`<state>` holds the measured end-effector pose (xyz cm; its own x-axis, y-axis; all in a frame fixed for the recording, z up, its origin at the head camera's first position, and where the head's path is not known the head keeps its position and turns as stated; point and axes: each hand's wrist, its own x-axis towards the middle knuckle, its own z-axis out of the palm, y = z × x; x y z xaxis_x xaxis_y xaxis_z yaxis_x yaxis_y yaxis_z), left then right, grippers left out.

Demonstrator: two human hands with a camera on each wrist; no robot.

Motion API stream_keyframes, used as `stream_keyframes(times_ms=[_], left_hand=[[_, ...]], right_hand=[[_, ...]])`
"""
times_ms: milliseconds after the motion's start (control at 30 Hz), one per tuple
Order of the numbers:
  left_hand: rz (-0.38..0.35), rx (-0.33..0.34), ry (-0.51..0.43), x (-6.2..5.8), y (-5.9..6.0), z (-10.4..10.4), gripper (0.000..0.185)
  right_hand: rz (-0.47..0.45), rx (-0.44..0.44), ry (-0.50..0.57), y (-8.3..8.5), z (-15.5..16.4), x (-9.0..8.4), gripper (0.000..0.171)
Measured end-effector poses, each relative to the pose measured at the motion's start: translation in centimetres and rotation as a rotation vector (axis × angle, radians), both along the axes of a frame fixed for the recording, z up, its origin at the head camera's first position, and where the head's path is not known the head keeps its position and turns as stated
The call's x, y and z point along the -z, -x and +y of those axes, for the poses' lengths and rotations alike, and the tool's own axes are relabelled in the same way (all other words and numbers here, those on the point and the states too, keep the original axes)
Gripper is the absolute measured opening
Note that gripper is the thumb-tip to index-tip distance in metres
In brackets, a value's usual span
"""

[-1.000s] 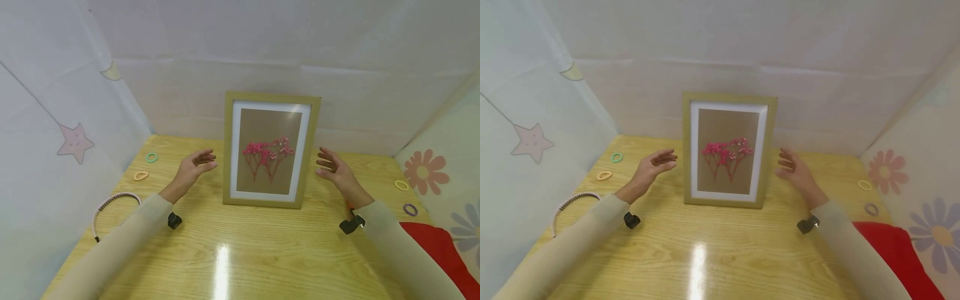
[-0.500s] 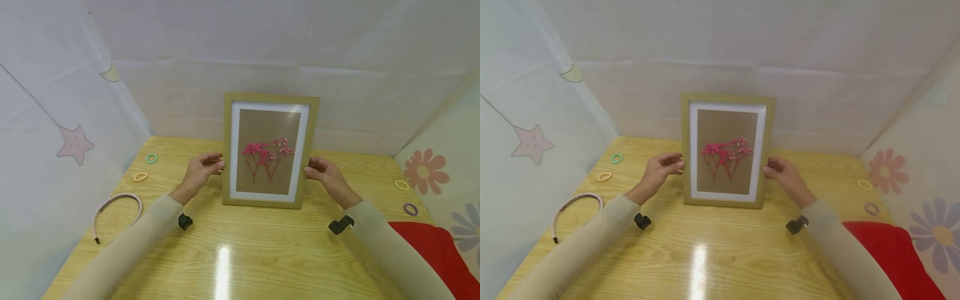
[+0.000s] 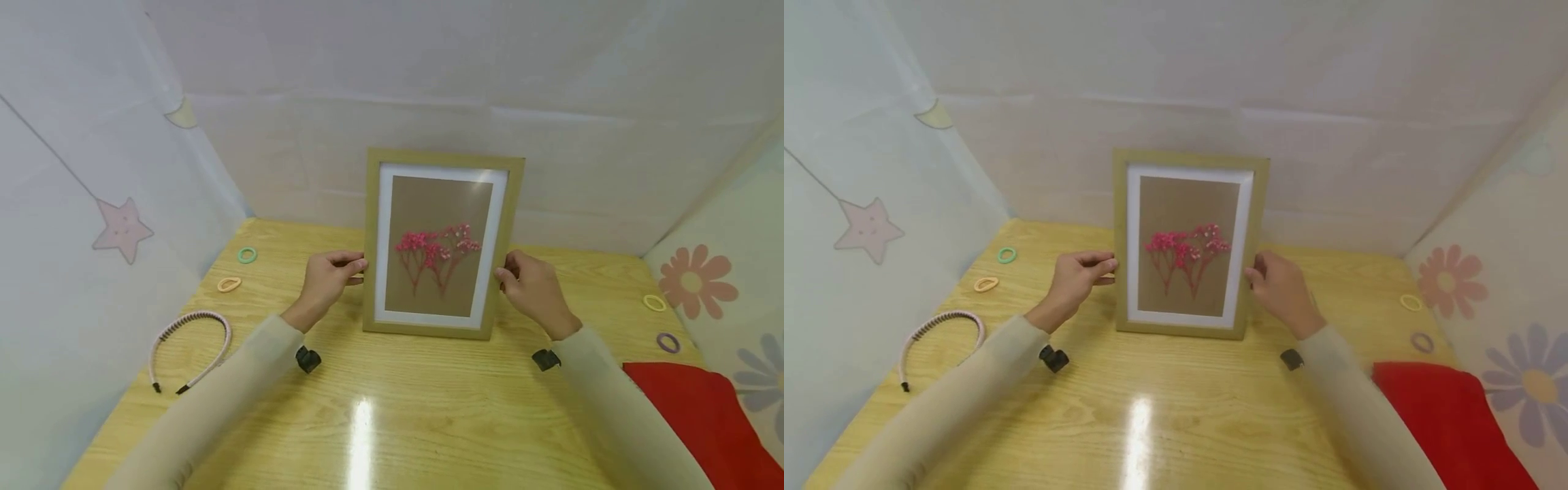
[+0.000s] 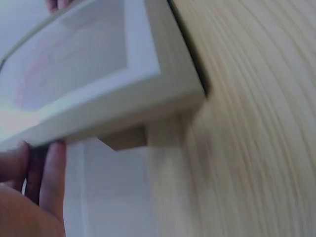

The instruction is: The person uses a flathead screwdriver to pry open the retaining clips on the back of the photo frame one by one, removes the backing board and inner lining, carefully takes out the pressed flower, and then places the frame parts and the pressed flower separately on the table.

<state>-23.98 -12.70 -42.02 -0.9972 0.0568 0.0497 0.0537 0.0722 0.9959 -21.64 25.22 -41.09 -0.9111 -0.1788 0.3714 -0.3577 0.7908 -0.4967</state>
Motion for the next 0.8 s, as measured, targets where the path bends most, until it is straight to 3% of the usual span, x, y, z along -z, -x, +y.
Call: stream_keyframes(times_ms=[167, 433, 533, 700, 800], left_hand=[[-0.005, -0.114, 0.026, -1.1, -0.8, 0.7, 0.022], [0.196, -0.199, 0.122, -1.4, -1.4, 0.9, 0.016], [0.262, -0.240, 0.146, -1.4, -1.7, 0.9, 0.012], [0.337, -0.246, 0.120, -1.1, -2.5, 1.1, 0.013], [0.334, -0.219, 0.022, -1.2, -2.8, 1.4, 0.022]], right_hand=[[0.109, 0.030, -0.016, -0.6, -0.8, 0.0, 0.013], [0.418, 0.066, -0.099, -1.6, -2.2, 0.0, 0.016], [0.485, 0.090, -0.093, -2.0, -2.6, 0.0, 0.018], [0.438, 0.140, 0.048, -2.5, -2.9, 0.2, 0.010], [0.287, -0.045, 0.371, -2.7, -2.5, -0.3, 0.021]])
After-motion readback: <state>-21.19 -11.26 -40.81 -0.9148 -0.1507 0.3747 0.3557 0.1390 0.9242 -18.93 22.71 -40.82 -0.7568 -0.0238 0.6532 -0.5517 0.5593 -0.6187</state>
